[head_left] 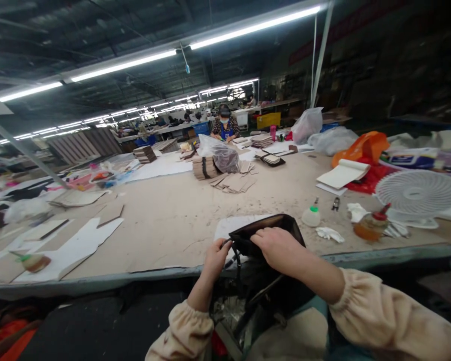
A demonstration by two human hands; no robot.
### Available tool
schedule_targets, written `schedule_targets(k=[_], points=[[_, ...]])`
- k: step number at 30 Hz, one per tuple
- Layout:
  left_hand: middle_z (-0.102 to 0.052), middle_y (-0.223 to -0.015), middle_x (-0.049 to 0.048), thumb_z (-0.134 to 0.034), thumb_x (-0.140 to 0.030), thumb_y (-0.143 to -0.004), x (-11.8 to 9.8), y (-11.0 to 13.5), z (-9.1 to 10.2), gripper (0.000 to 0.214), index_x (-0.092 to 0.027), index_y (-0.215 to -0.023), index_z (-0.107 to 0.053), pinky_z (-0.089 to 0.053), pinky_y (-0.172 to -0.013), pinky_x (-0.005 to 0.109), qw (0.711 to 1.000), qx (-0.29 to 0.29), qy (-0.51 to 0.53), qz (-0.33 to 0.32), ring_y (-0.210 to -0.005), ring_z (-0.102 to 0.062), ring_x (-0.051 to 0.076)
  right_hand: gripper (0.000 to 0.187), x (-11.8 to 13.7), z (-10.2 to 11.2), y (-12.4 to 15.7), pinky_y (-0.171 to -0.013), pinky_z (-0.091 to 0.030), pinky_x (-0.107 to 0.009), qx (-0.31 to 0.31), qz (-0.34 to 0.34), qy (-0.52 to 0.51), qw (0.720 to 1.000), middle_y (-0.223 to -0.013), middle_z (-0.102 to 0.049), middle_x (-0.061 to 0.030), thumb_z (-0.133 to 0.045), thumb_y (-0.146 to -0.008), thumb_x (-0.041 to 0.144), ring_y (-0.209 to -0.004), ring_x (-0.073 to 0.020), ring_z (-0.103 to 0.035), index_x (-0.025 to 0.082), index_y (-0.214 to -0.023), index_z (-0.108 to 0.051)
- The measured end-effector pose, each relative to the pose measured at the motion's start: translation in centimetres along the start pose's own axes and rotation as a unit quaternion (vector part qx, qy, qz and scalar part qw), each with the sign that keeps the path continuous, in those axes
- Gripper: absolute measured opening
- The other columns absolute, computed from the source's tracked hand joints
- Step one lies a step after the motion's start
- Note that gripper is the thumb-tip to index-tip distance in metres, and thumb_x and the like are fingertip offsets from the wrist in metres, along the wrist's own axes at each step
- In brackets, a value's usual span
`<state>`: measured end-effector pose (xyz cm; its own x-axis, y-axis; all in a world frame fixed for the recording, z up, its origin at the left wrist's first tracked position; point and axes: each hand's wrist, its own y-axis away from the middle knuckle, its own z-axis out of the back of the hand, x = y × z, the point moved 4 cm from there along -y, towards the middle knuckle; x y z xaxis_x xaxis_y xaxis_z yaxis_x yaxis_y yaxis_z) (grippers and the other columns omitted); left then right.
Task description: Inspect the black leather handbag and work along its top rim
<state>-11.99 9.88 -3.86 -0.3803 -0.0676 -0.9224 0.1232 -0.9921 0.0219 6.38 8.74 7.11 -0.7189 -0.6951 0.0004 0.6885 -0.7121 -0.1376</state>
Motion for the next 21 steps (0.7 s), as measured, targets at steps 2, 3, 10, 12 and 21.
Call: schedule_targets(k=[2, 3, 10, 12, 21], points=[[-0.039, -0.053, -0.0046, -0.047, -0.047, -0.080, -0.8, -1.1, -0.6, 0.036, -0.014, -0.066, -0.051, -0.027, -0.050, 0.019, 1.000, 0.005, -0.004, 0.000, -0.050, -0.035, 0.008, 0.015, -1.0, -0.2, -0.5, -0.072, -0.041, -0.033, 0.012, -0.009, -0.006, 1.000, -0.089, -0.060, -0.0042, -0.049, -0.083, 0.013, -0.086, -0.0225, -0.056, 0.019, -0.093, -0.058], [-0.040, -0.053, -0.0044, -0.046, -0.047, -0.081, -1.3, -1.7, -0.9, 0.036, -0.014, -0.065, -0.050, -0.028, -0.050, 0.019, 1.000, 0.010, -0.005, -0.004, -0.050, -0.036, 0.008, 0.012, -1.6, -0.1, -0.8, -0.072, -0.041, -0.033, 0.009, -0.019, -0.011, 1.000, -0.090, -0.060, -0.0043, -0.053, -0.084, 0.021, -0.087, -0.0232, -0.056, 0.019, -0.095, -0.058], [-0.054, -0.063, -0.0002, -0.048, -0.033, -0.083, -3.2, -4.5, -3.1, 0.023, -0.015, -0.075, -0.059, -0.036, -0.059, 0.022, 0.996, 0.050, -0.051, -0.043, -0.063, -0.050, 0.012, 0.021, -5.0, 0.5, -2.6, -0.066, -0.039, -0.029, -0.011, -0.117, -0.019, 0.993, -0.085, -0.063, -0.0059, -0.054, -0.086, 0.037, -0.083, -0.0232, -0.059, 0.018, -0.083, -0.060], [-0.062, -0.083, 0.0033, -0.053, -0.027, -0.079, -3.6, -4.5, -2.7, 0.019, -0.015, -0.091, -0.061, -0.042, -0.071, 0.025, 0.996, 0.040, -0.046, -0.071, -0.079, -0.056, 0.015, 0.020, -5.9, 0.4, -3.0, -0.062, -0.037, -0.027, -0.005, -0.126, -0.026, 0.992, -0.080, -0.064, -0.0038, -0.051, -0.088, 0.033, -0.079, -0.0204, -0.059, 0.019, -0.078, -0.061], [-0.059, -0.114, 0.0065, -0.070, -0.026, -0.068, -7.5, -5.6, -3.1, 0.051, -0.018, -0.117, -0.057, -0.042, -0.095, 0.033, 0.988, 0.034, 0.033, -0.145, -0.105, -0.055, 0.020, 0.023, -8.4, 0.1, -3.9, -0.053, -0.031, -0.023, 0.015, -0.154, -0.059, 0.986, -0.070, -0.063, 0.0005, -0.053, -0.088, 0.035, -0.066, -0.0146, -0.057, 0.021, -0.073, -0.064]])
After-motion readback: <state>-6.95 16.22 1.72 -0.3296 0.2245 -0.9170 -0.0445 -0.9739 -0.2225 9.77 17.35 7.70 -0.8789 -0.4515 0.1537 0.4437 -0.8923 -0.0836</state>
